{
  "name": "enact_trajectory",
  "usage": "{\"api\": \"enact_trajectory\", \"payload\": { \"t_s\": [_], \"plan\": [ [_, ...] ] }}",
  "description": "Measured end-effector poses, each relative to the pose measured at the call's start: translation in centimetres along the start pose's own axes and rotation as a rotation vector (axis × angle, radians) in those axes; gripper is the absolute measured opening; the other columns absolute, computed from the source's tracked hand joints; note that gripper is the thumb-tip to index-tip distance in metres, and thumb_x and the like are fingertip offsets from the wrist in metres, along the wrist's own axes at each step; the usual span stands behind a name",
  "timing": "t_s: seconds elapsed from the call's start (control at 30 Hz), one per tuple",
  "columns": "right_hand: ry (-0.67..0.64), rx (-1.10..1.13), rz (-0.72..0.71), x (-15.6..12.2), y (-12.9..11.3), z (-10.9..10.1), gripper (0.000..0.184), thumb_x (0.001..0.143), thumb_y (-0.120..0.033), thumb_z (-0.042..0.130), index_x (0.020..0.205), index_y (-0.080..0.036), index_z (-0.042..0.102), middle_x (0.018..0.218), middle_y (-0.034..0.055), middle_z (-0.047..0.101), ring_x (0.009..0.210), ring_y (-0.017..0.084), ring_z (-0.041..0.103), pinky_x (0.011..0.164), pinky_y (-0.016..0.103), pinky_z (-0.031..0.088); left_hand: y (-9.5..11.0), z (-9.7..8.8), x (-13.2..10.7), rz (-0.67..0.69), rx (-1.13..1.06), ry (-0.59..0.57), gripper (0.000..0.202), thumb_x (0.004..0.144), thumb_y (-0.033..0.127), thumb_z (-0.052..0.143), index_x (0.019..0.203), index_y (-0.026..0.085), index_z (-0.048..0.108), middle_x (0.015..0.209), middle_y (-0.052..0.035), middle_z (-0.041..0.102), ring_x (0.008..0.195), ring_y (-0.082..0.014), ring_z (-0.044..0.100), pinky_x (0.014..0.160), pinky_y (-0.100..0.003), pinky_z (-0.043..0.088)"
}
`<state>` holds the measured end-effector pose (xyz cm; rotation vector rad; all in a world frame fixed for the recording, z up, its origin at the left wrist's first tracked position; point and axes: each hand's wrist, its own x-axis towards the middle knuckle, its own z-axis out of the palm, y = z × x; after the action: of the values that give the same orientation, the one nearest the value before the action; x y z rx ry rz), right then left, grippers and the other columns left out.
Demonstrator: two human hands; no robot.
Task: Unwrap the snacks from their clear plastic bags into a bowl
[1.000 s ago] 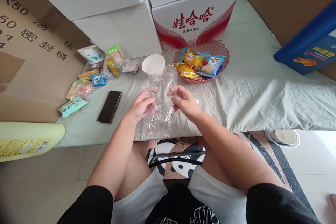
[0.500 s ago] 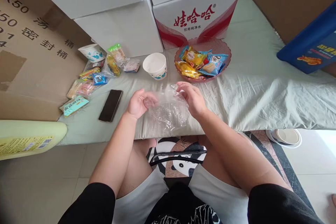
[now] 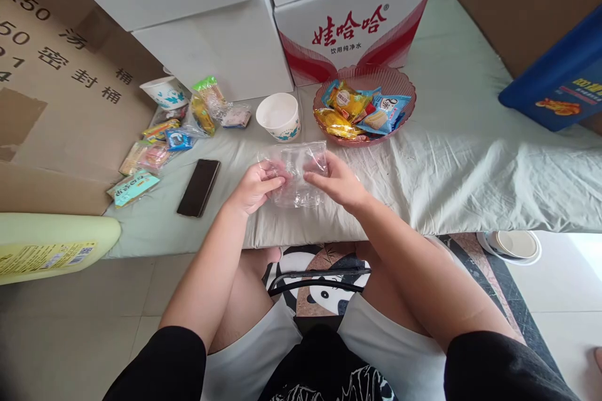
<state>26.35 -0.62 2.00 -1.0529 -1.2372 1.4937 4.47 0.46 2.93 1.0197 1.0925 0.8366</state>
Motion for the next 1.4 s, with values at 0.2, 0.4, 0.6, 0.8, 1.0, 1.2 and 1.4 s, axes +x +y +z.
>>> {"api": "enact_trajectory", "payload": {
  "t_s": [0.2,0.4,0.6,0.8,1.0,1.2,1.4],
  "plan": [
    [0.015,-0.049,0.097,0.0,-0.4,-0.7,0.034,0.071,-0.044,0.079,0.076,-0.023,0.053,0.06,-0.0071,0.049,0.049,0.008,0.045,0.05,0.026,0.038,1.0,-3.3,0.7,0.268,0.071,0.404,0.032,0.07,0.034,0.079,0.093,0.02,0.063,0.082,-0.0018,0.073,0.07,-0.0144,0.07,0.07,-0.028,0.056],
    [0.126,-0.061,0.119,-0.2,-0.7,-1.2,0.029,0.07,-0.037,0.079,0.077,-0.022,0.056,0.06,-0.0058,0.051,0.048,0.007,0.043,0.047,0.024,0.033,1.9,-10.8,-2.0,0.009,1.031,1.019,0.061,0.072,0.027,0.08,0.13,0.022,0.063,0.139,-0.0159,0.065,0.14,-0.0371,0.056,0.121,-0.053,0.042],
    [0.099,-0.094,0.154,-0.4,-1.4,-0.1,0.023,0.074,-0.03,0.077,0.077,-0.022,0.056,0.058,-0.0058,0.05,0.049,0.009,0.044,0.048,0.024,0.034,1.1,-13.1,-4.2,-0.265,1.201,0.895,0.089,0.075,0.027,0.079,0.156,0.021,0.044,0.14,-0.0185,0.064,0.136,-0.0391,0.06,0.115,-0.049,0.048],
    [0.12,-0.129,0.196,-0.3,-1.3,0.5,0.015,0.077,-0.022,0.07,0.076,-0.021,0.055,0.056,-0.0052,0.052,0.048,0.009,0.045,0.049,0.024,0.035,1.0,-13.8,-3.9,-0.324,1.223,0.904,0.088,0.074,0.031,0.079,0.155,0.024,0.046,0.138,-0.0158,0.067,0.136,-0.0404,0.059,0.114,-0.052,0.048],
    [0.108,-0.129,0.164,-0.1,-0.9,0.0,0.024,0.073,-0.034,0.077,0.075,-0.022,0.056,0.053,-0.0053,0.051,0.048,0.009,0.044,0.048,0.024,0.035,0.8,-14.4,-4.5,-0.31,1.196,0.816,0.098,0.069,0.032,0.082,0.158,0.025,0.041,0.138,-0.0173,0.066,0.134,-0.0409,0.061,0.114,-0.051,0.049],
    [0.082,-0.142,0.14,0.0,-0.8,-0.1,0.032,0.072,-0.043,0.08,0.073,-0.023,0.055,0.054,-0.0049,0.05,0.048,0.01,0.044,0.048,0.026,0.036,0.6,-15.2,-5.9,-0.345,1.15,0.807,0.101,0.066,0.038,0.087,0.156,0.023,0.044,0.141,-0.0219,0.066,0.136,-0.0457,0.06,0.113,-0.058,0.048],
    [0.072,-0.146,0.155,0.0,-0.7,0.1,0.029,0.072,-0.04,0.079,0.071,-0.023,0.056,0.054,-0.0043,0.05,0.049,0.01,0.045,0.049,0.026,0.036,0.8,-14.8,-7.1,-0.13,1.276,0.567,0.098,0.07,0.013,0.074,0.16,0.026,0.04,0.166,-0.014,0.046,0.155,-0.036,0.042,0.129,-0.053,0.033]
  ]
}}
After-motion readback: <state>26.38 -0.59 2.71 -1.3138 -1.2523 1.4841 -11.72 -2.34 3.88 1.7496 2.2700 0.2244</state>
